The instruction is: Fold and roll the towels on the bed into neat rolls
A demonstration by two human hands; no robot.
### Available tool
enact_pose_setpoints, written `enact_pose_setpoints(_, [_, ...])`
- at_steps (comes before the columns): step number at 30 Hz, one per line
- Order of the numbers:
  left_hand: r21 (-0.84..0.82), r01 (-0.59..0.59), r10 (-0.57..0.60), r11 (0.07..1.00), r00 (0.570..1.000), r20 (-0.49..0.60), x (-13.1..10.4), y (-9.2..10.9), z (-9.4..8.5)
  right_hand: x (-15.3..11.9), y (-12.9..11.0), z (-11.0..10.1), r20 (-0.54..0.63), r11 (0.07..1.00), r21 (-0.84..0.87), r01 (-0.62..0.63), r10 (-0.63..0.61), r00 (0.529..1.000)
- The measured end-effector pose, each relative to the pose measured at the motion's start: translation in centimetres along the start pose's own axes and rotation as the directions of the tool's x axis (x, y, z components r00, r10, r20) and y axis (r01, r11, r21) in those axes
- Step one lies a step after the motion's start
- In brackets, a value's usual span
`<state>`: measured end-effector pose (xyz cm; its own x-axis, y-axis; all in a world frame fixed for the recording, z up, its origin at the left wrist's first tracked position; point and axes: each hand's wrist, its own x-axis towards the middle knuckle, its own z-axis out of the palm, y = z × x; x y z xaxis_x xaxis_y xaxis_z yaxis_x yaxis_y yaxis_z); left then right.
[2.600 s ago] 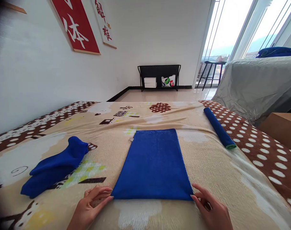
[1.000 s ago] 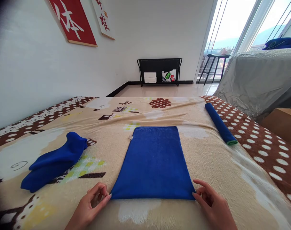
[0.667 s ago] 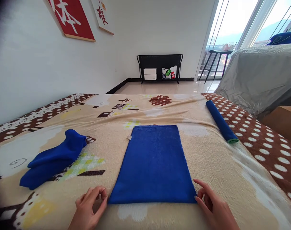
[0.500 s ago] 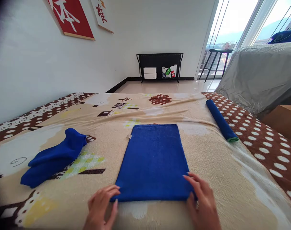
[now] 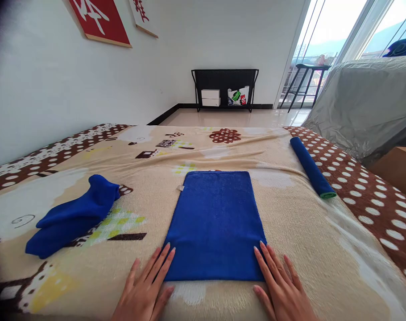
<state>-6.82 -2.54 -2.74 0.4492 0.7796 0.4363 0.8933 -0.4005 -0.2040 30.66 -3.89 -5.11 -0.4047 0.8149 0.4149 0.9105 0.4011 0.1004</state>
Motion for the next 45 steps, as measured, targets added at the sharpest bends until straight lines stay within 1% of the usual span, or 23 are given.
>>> enact_pose_setpoints(2, [-0.022, 0.019, -0.019, 1.000, 1.000, -0.014, 0.3, 0.3, -0.5, 0.5, -0.1, -0.3, -0.021, 1.000, 0.012, -0.023, 0.023, 1.000])
enact_pose_setpoints(4, [-0.053, -0.032, 0.032, 0.998, 0.999, -0.014, 1.9, 1.5, -0.8, 2.4, -1.3, -0.4, -0.019, 0.999, 0.048, -0.018, 0.019, 1.000])
enact_pose_setpoints(7, [-0.133, -0.182, 0.191, 0.974, 0.980, 0.059, 5.4, 3.6, -0.7, 6.4, -3.3, -0.2, 0.087, 0.982, 0.165, 0.097, -0.113, 0.990])
enact_pose_setpoints(9, [-0.186, -0.221, 0.245, 0.958, 0.961, 0.124, 7.3, 3.9, -0.1, 8.4, -3.5, 0.3, 0.166, 0.957, 0.247, 0.155, -0.200, 0.966])
enact_pose_setpoints(10, [-0.200, -0.212, 0.244, 0.957, 0.958, 0.149, 7.8, 3.6, 0.4, 8.9, -3.1, 0.6, 0.188, 0.953, 0.265, 0.146, -0.200, 0.962])
enact_pose_setpoints(12, [-0.198, -0.151, 0.187, 0.969, 0.966, 0.178, 7.8, 1.9, 1.3, 8.6, -1.2, 1.6, 0.203, 0.965, 0.251, 0.070, -0.123, 0.972])
enact_pose_setpoints(14, [-0.157, -0.052, 0.080, 0.986, 0.981, 0.176, 6.7, -0.3, 2.2, 7.1, 1.3, 2.5, 0.186, 0.980, 0.196, -0.036, -0.001, 0.983])
enact_pose_setpoints(16, [-0.095, 0.045, -0.033, 0.994, 0.992, 0.124, 5.2, -1.9, 2.6, 5.4, 3.0, 3.0, 0.135, 0.985, 0.133, -0.112, 0.094, 0.986])
enact_pose_setpoints(18, [-0.046, 0.087, -0.084, 0.995, 0.995, 0.054, 4.4, -2.1, 2.5, 4.5, 3.1, 2.8, 0.077, 0.987, 0.088, -0.132, 0.125, 0.989])
enact_pose_setpoints(19, [-0.037, 0.072, -0.071, 0.997, 0.997, 0.028, 4.3, -1.5, 2.2, 4.6, 2.4, 2.6, 0.056, 0.990, 0.079, -0.115, 0.111, 0.992])
enact_pose_setpoints(21, [-0.057, -0.021, 0.022, 0.998, 1.000, 0.021, 5.0, 0.5, 1.7, 5.5, -0.1, 1.9, 0.051, 0.994, 0.104, -0.037, 0.031, 0.998])
enact_pose_setpoints(24, [-0.136, -0.171, 0.181, 0.976, 0.981, 0.066, 7.0, 3.9, 1.4, 7.9, -4.1, 1.2, 0.073, 0.973, 0.200, 0.112, -0.129, 0.989])
enact_pose_setpoints(26, [-0.180, -0.196, 0.216, 0.964, 0.972, 0.097, 8.1, 4.8, 1.7, 9.1, -5.3, 1.5, 0.090, 0.962, 0.231, 0.144, -0.168, 0.982])
enact_pose_setpoints(27, [-0.196, -0.187, 0.211, 0.962, 0.971, 0.111, 8.3, 4.7, 1.9, 9.3, -5.2, 1.7, 0.102, 0.965, 0.230, 0.129, -0.156, 0.983])
enact_pose_setpoints(29, [-0.218, -0.133, 0.165, 0.967, 0.977, 0.135, 8.2, 3.1, 2.4, 9.0, -3.6, 2.5, 0.123, 0.977, 0.206, 0.054, -0.081, 0.989])
enact_pose_setpoints(31, [-0.209, -0.045, 0.076, 0.977, 0.987, 0.143, 7.4, 0.9, 2.9, 7.8, -1.4, 3.1, 0.124, 0.985, 0.169, -0.039, 0.018, 0.992])
enact_pose_setpoints(33, [-0.159, 0.058, -0.039, 0.986, 0.992, 0.118, 6.5, -0.7, 3.1, 6.6, 0.2, 3.3, 0.101, 0.985, 0.129, -0.111, 0.099, 0.990])
enact_pose_setpoints(35, [-0.108, 0.112, -0.104, 0.988, 0.992, 0.077, 5.8, -0.6, 3.0, 6.0, 0.2, 3.1, 0.077, 0.984, 0.110, -0.137, 0.129, 0.989])
enact_pose_setpoints(37, [-0.112, 0.057, -0.050, 0.992, 0.996, 0.068, 5.8, 1.0, 2.6, 6.5, -1.4, 2.5, 0.092, 0.987, 0.142, -0.077, 0.065, 0.994])
enact_pose_setpoints(39, [-0.181, -0.076, 0.095, 0.981, 0.991, 0.097, 6.5, 3.0, 2.3, 7.9, -3.4, 1.9, 0.144, 0.973, 0.227, 0.038, -0.072, 0.987])
enact_pose_setpoints(41, [-0.257, -0.161, 0.200, 0.953, 0.971, 0.134, 7.6, 4.0, 2.4, 9.6, -4.3, 1.7, 0.202, 0.938, 0.327, 0.117, -0.191, 0.961])
enact_pose_setpoints(43, [-0.302, -0.156, 0.214, 0.940, 0.962, 0.171, 8.9, 3.2, 2.9, 11.1, -3.4, 2.0, 0.252, 0.913, 0.396, 0.094, -0.206, 0.946])
enact_pose_setpoints(45, [-0.313, -0.079, 0.152, 0.947, 0.964, 0.217, 10.0, 0.9, 3.6, 12.2, -1.1, 2.6, 0.283, 0.909, 0.417, 0.017, -0.147, 0.948])
